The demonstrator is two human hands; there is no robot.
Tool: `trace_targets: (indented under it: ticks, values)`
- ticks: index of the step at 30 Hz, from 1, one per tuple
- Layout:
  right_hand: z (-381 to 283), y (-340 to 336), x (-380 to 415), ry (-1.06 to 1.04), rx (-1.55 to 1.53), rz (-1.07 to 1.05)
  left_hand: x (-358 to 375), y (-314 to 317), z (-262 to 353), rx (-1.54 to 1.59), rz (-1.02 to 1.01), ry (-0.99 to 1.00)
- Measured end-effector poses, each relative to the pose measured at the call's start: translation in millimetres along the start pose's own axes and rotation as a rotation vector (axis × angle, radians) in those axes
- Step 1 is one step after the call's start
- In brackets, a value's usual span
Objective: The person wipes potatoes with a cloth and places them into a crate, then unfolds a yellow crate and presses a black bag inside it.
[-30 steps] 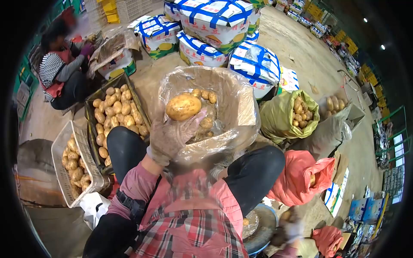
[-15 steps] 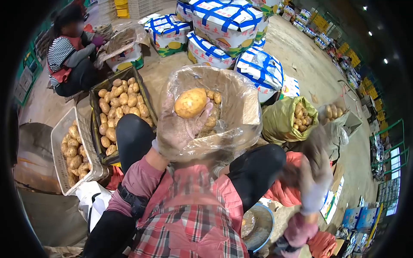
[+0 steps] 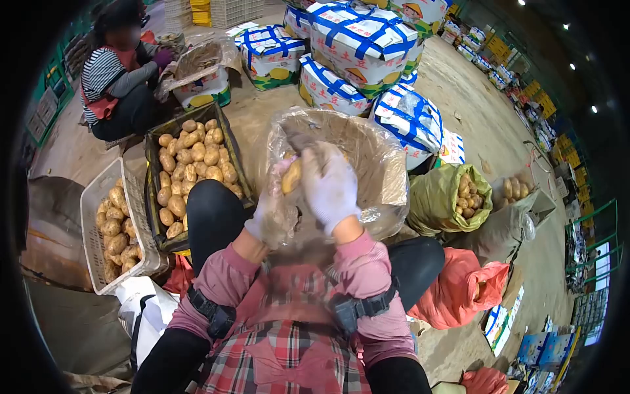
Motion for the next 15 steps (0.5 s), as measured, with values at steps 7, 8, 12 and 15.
trace_targets:
  ticks: [7,8,12,15]
  values:
    - [43,-36,-18,0.153,-0.443,-0.01,-17,-5,11,0.296,-0.094,-0.289]
    - [34,-38,-12,0.208,-0.714,-0.176,-24,-22,7,0.231,-0.072,-0.339]
    - [24,-18,1,-0.071,-0.228,-0.048,-29,-14,-7,-0.056,0.182,-0.318]
    - [14,-22,11,-0.377,0.258,0.206,-30,-3,-14,0.068,0.214,-0.198]
Point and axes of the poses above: each hand's wrist, its own x-axis away from the middle knuckle, its own y-axis out of the palm, z = x × y, the point moved 1 cm from there along -x, towards the middle knuckle, and after that the axes turned 10 degrees about y, right-handed, at the moved point
